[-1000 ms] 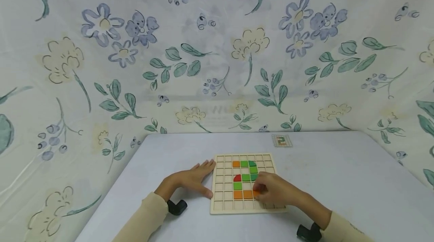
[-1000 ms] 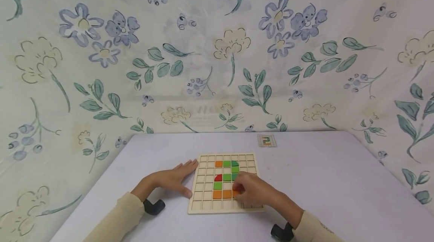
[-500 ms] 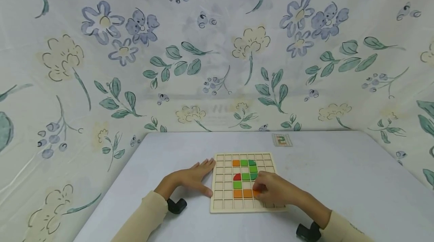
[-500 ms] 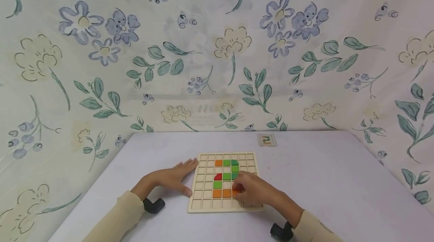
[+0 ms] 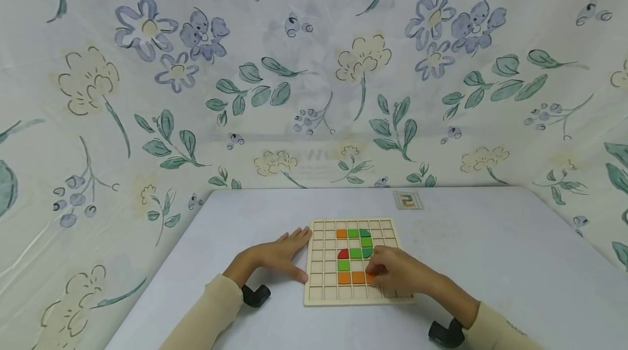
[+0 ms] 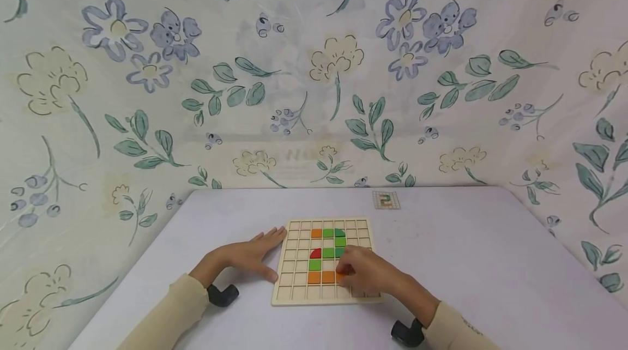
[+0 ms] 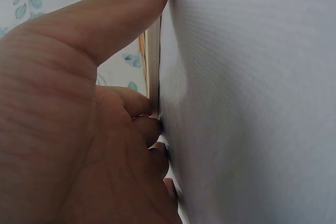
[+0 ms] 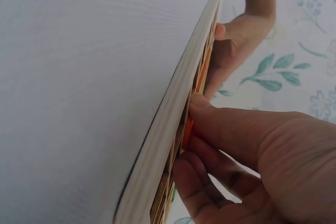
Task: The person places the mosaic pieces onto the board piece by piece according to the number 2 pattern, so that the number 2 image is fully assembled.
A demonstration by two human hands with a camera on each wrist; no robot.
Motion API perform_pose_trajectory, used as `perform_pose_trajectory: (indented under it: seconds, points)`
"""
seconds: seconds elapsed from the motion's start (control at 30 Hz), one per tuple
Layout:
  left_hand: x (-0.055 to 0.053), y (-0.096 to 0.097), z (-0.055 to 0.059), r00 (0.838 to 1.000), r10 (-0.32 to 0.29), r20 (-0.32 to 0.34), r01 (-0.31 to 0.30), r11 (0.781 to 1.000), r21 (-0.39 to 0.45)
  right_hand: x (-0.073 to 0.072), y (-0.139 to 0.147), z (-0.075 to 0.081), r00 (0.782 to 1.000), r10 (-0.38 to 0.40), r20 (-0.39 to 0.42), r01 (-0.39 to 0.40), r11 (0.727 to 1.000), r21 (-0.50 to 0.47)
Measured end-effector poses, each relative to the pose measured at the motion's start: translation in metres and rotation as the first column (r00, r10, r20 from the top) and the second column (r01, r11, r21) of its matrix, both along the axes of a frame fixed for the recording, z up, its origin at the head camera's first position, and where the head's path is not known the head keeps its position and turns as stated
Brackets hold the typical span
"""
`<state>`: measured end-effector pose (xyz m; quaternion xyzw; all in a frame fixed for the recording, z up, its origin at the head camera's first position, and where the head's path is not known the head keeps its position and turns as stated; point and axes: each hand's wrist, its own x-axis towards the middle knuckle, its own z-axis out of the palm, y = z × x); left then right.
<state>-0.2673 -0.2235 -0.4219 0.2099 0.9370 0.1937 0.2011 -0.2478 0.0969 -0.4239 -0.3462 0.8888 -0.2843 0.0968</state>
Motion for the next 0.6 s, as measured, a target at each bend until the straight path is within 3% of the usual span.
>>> perform_pose_trajectory:
  seconds: [0.6]
  points:
    - [0.0015, 0.0001, 0.0010, 1.000, -0.001, 0.001, 0.001, 1.000, 0.013, 0.0025, 0.0005, 0.0030, 0.999, 0.020, -0.035, -0.019, 0.999, 0.026]
